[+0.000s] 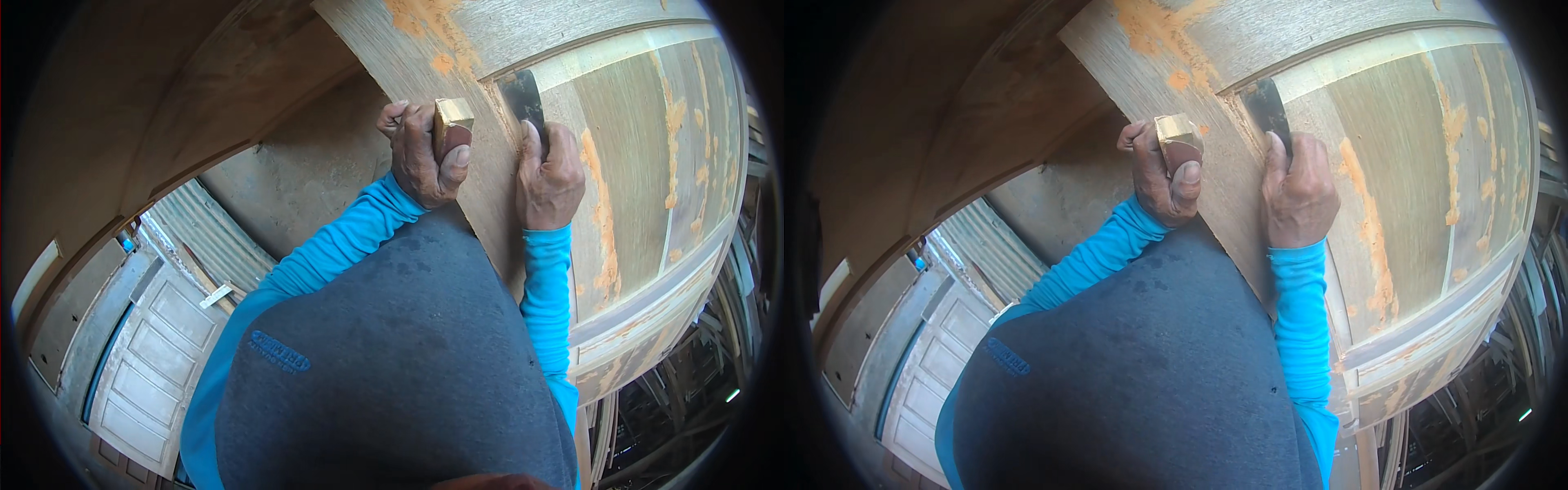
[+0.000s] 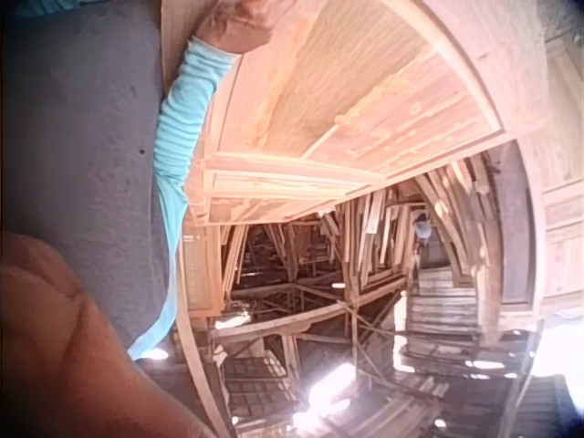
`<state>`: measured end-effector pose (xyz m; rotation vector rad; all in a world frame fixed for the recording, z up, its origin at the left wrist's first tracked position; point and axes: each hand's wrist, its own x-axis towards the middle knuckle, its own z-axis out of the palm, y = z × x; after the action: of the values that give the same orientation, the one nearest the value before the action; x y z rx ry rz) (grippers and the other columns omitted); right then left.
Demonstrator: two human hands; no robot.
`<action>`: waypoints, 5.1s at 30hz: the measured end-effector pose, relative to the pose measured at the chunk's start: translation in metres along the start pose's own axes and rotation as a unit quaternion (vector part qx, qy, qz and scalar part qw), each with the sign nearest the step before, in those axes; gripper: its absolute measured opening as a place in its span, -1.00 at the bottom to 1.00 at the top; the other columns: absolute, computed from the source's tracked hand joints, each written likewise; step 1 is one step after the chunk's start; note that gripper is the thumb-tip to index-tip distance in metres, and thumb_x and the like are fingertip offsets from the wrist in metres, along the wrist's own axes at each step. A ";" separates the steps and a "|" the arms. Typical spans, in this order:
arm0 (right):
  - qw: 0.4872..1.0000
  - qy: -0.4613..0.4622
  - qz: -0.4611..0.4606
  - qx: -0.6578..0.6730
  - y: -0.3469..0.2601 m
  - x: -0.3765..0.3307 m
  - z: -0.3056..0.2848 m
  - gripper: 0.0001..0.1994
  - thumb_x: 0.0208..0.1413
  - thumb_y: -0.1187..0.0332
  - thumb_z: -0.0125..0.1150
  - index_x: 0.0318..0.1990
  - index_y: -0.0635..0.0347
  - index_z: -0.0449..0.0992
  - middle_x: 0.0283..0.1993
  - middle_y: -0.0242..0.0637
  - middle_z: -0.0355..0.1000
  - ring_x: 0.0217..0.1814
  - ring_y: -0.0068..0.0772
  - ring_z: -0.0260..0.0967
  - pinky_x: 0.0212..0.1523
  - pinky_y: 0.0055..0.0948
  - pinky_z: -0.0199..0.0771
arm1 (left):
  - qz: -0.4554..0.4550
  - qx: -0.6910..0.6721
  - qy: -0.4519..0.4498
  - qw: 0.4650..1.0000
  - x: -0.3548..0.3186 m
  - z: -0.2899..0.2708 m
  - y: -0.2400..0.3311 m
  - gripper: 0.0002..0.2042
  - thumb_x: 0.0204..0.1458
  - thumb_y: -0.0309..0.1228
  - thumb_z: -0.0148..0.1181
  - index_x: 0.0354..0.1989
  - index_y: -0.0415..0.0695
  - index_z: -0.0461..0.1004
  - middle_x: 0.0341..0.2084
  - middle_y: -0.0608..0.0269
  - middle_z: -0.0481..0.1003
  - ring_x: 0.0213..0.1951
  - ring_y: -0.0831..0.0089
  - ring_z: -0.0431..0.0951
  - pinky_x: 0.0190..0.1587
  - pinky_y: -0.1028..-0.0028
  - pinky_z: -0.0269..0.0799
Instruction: The person sands a wooden door using a sanding block and scrapes the surface with a metal scraper tool. They move the door to access different sections of the frame and panels while working.
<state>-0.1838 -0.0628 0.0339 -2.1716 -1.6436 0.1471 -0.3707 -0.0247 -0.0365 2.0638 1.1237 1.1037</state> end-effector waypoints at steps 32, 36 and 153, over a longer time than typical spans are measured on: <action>0.999 -0.026 -0.026 -0.006 -0.002 0.001 -0.008 -0.79 0.28 0.24 0.31 -0.26 0.17 0.47 -0.31 -0.14 0.47 -0.34 -0.01 0.50 -0.39 -0.09 0.47 | 0.025 0.005 0.058 0.998 0.007 0.003 0.000 -0.47 0.14 -0.08 0.15 0.11 -0.25 0.31 -0.28 0.15 0.50 -0.24 0.23 0.50 0.20 0.09 0.02; 0.999 -0.015 -0.021 -0.026 0.012 0.001 -0.010 -0.78 0.29 0.24 0.29 -0.26 0.18 0.45 -0.34 -0.13 0.45 -0.35 -0.02 0.50 -0.40 -0.10 0.47 | 0.022 0.003 0.060 0.998 0.007 0.007 0.001 -0.48 0.16 -0.07 0.13 0.11 -0.25 0.32 -0.29 0.16 0.50 -0.26 0.24 0.50 0.21 0.08 0.02; 0.999 0.007 -0.021 -0.047 0.020 -0.007 -0.010 -0.75 0.28 0.20 0.31 -0.25 0.16 0.44 -0.33 -0.11 0.46 -0.33 0.04 0.51 -0.41 -0.08 0.49 | 0.019 -0.001 0.059 0.998 0.006 0.008 -0.004 -0.51 0.20 -0.05 0.10 0.09 -0.22 0.35 -0.28 0.18 0.51 -0.21 0.28 0.49 0.24 0.10 -0.02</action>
<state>-0.1646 -0.0766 0.0347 -2.1997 -1.7188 0.0430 -0.3635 -0.0183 -0.0410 2.0498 1.1426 1.2593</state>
